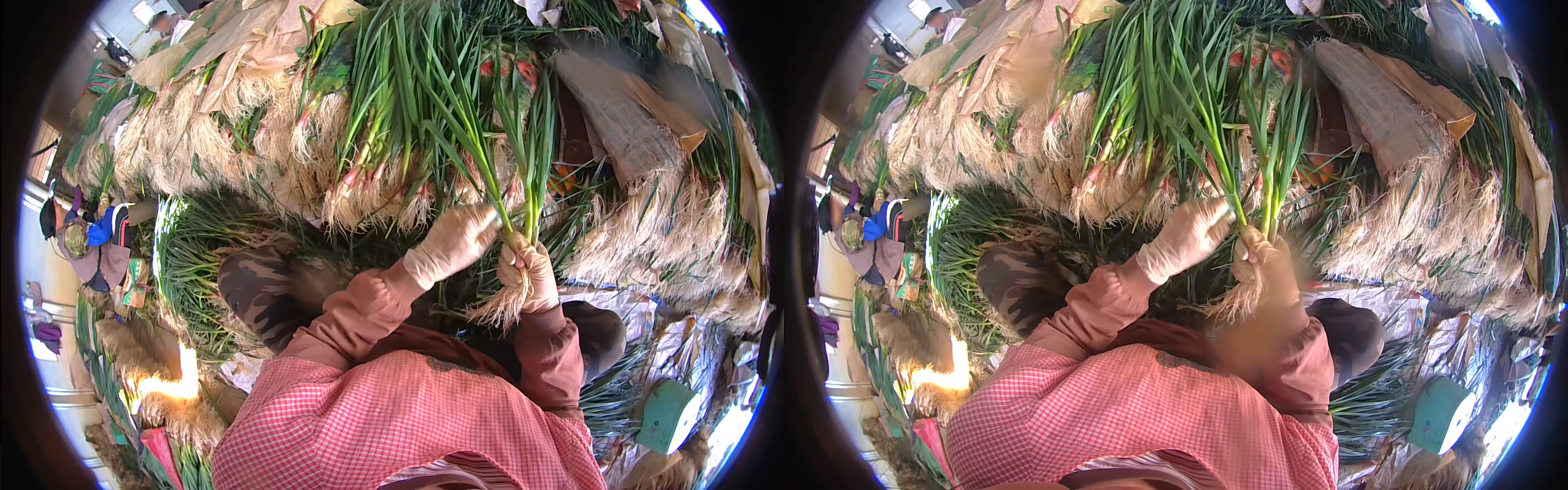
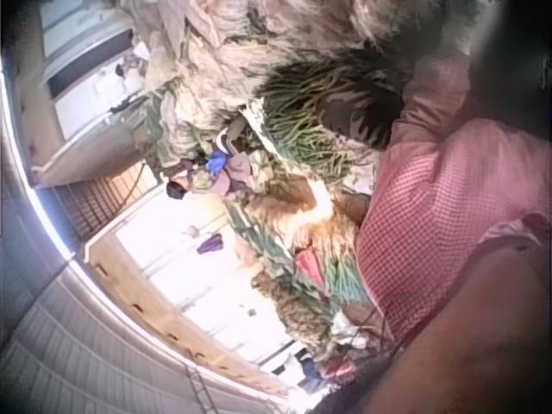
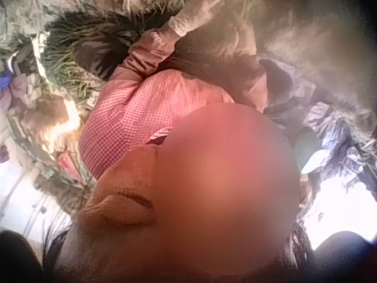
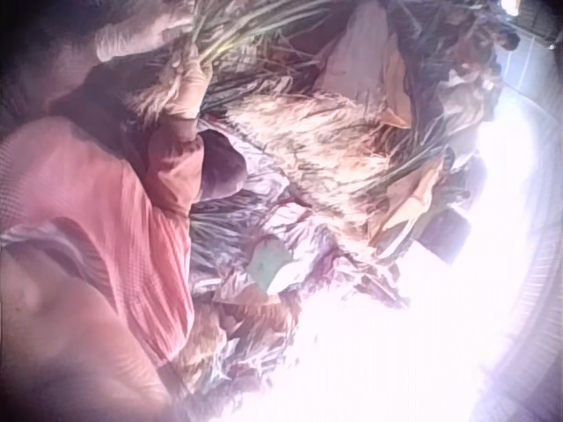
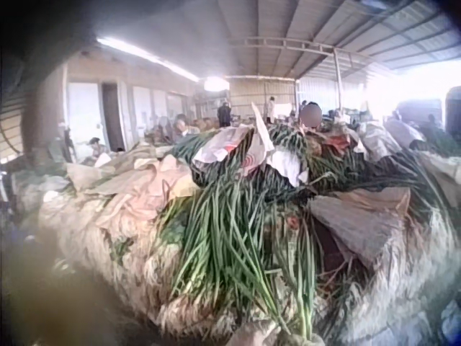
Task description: The person sits on the floor and sorts green onions by hand, gathering them into bundles and placing them aside. The person repeatedly picks up onions, aligns them, and sets them down in a pile.
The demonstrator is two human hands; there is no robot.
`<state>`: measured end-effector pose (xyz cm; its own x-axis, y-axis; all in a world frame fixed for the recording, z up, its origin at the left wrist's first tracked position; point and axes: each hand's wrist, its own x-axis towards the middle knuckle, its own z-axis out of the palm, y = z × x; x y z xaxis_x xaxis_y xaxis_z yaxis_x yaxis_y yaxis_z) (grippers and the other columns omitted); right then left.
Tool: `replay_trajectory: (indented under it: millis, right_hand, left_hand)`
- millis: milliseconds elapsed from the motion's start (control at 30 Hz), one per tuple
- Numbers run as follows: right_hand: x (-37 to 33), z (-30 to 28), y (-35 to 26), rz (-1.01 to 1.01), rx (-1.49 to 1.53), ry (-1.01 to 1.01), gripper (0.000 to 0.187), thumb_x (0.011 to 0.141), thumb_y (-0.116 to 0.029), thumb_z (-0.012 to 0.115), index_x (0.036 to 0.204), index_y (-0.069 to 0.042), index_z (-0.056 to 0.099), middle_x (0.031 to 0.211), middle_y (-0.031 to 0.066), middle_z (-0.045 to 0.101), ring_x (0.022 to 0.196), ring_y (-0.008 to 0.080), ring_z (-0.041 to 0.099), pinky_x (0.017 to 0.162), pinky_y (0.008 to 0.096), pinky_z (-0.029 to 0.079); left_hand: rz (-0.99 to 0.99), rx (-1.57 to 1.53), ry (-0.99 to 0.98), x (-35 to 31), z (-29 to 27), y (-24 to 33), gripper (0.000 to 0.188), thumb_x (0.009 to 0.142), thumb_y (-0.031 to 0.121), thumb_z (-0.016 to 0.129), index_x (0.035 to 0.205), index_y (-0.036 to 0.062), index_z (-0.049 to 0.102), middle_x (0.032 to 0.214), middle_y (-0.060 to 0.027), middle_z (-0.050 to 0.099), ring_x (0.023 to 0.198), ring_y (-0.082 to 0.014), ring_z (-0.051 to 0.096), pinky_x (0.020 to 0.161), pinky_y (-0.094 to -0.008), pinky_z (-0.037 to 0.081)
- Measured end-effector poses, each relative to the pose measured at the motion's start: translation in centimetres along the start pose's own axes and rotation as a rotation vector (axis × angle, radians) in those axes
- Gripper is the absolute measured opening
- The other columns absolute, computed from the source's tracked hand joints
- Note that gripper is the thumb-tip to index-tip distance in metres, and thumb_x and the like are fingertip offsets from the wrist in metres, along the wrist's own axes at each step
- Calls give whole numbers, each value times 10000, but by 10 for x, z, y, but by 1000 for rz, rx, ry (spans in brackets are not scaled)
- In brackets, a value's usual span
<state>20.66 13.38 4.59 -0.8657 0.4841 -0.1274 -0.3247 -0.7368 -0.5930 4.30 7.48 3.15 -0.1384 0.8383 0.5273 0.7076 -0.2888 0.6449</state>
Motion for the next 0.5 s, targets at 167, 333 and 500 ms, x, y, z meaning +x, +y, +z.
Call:
replay_trajectory:
  millis: [167, 333, 500]
  right_hand:
    - [-30, -2, -33, -306, -132, 238, 461, 837, -148, 652, 1171, 82, 434, 633, 40, 491, 411, 89, 409, 363, 226, 363]
    - [-34, -11, -47, -395, -150, -13, 513, 763, -159, 745, 1177, 16, 497, 946, 85, 591, 782, 157, 554, 663, 264, 479]
    - [-7, -7, -37, -296, -10, 158, 249, 813, -86, 676, 1028, -38, 561, 830, 22, 599, 679, 113, 553, 603, 196, 460]
  left_hand:
    - [-557, 339, -384, -24, -24, -5, 259, 895, 283, 482, 864, 56, 604, 714, -119, 617, 699, -272, 618, 680, -403, 496]
    - [-302, 345, -1127, -26, -32, 7, 383, 918, 406, 458, 923, 56, 613, 812, -90, 629, 754, -247, 618, 741, -406, 490]
    - [-154, 983, -268, 99, -30, -31, 305, 943, 244, 475, 1129, 6, 517, 1002, -135, 568, 734, -200, 601, 592, -342, 516]
